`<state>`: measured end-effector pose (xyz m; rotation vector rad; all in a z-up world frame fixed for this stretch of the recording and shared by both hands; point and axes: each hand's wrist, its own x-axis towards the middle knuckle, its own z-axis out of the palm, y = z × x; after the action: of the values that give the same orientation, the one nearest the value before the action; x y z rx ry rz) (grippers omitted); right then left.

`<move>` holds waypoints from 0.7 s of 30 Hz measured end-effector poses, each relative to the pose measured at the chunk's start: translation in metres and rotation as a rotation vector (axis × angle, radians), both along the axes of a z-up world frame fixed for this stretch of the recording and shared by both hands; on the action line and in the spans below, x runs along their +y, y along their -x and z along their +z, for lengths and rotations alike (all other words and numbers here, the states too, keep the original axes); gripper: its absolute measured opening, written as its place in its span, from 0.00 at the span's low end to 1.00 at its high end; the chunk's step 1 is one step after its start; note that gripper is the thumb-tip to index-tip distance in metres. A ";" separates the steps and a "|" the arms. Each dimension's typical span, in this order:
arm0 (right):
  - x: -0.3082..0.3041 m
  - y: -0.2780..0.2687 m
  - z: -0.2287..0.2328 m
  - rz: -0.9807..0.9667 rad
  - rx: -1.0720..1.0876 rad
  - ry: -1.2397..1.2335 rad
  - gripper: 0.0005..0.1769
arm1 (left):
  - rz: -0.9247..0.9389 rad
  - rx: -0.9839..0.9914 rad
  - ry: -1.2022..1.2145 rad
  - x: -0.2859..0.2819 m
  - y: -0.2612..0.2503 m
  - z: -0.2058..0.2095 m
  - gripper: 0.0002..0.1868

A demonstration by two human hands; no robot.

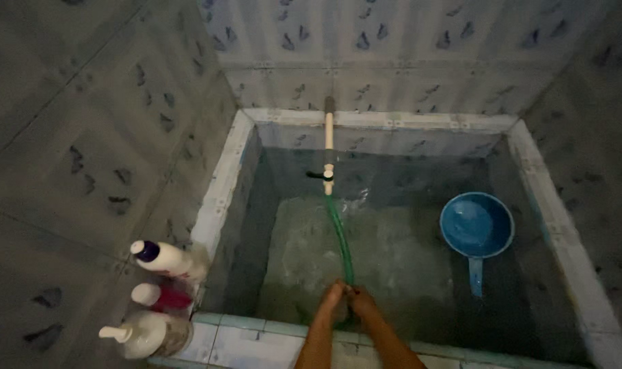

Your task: The person uses a squeegee to push water on the tiled floor, then scoops water from a built-in basin with a blue plastic scoop and pours it onto the floor. They rinse their hands, move bottles of soap and shampoo, and use a green hose to spray water on the floor and basin.

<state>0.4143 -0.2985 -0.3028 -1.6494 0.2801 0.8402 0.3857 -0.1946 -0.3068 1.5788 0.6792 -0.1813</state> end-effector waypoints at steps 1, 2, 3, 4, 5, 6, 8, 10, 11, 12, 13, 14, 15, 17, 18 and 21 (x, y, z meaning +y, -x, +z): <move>0.001 -0.003 0.000 0.070 -0.055 -0.033 0.33 | 0.018 -0.001 0.007 0.006 0.002 -0.001 0.21; 0.005 -0.005 -0.001 0.045 0.062 -0.058 0.33 | 0.037 0.000 0.014 0.012 0.003 -0.002 0.21; 0.006 -0.007 0.000 0.018 0.179 -0.082 0.33 | 0.060 0.000 0.023 0.017 0.004 -0.002 0.21; 0.006 -0.008 0.001 -0.010 0.295 -0.103 0.34 | 0.079 0.002 0.035 0.020 0.006 -0.003 0.22; 0.010 -0.009 0.002 0.232 -0.021 0.080 0.37 | 0.101 0.000 0.040 0.024 0.008 -0.004 0.22; 0.012 -0.008 0.004 0.469 -0.342 0.260 0.42 | 0.123 0.002 0.047 0.028 0.008 -0.004 0.22; 0.021 -0.007 0.007 0.304 -0.369 0.223 0.42 | 0.154 0.018 0.066 0.034 0.013 -0.005 0.23; 0.036 -0.006 0.011 -0.477 0.248 -0.211 0.37 | 0.189 0.051 0.084 0.042 0.021 -0.006 0.23; 0.039 -0.008 0.012 -0.513 0.294 -0.218 0.36 | 0.198 0.069 0.103 0.046 0.025 -0.007 0.23; 0.041 -0.010 0.012 -0.550 0.339 -0.225 0.35 | 0.221 0.087 0.109 0.052 0.028 -0.008 0.24; 0.042 -0.012 0.013 -0.586 0.385 -0.233 0.34 | 0.237 0.099 0.120 0.056 0.028 -0.008 0.24; 0.042 -0.014 0.012 -0.559 0.394 -0.227 0.33 | 0.253 0.115 0.122 0.060 0.028 -0.008 0.24; 0.041 -0.015 0.010 -0.527 0.402 -0.221 0.32 | 0.270 0.115 0.141 0.061 0.026 -0.009 0.24; 0.040 -0.015 0.004 -0.480 0.427 -0.280 0.32 | 0.287 0.114 0.174 0.057 0.022 -0.011 0.25; 0.040 -0.013 0.000 -0.464 0.444 -0.344 0.32 | 0.303 0.104 0.182 0.051 0.019 -0.012 0.25; 0.034 -0.017 -0.009 -0.408 0.443 -0.417 0.33 | 0.354 0.084 0.222 0.034 0.007 -0.014 0.26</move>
<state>0.4310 -0.2644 -0.3116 -0.9619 0.6761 0.8707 0.3783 -0.1608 -0.3212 1.2230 0.9589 -0.0576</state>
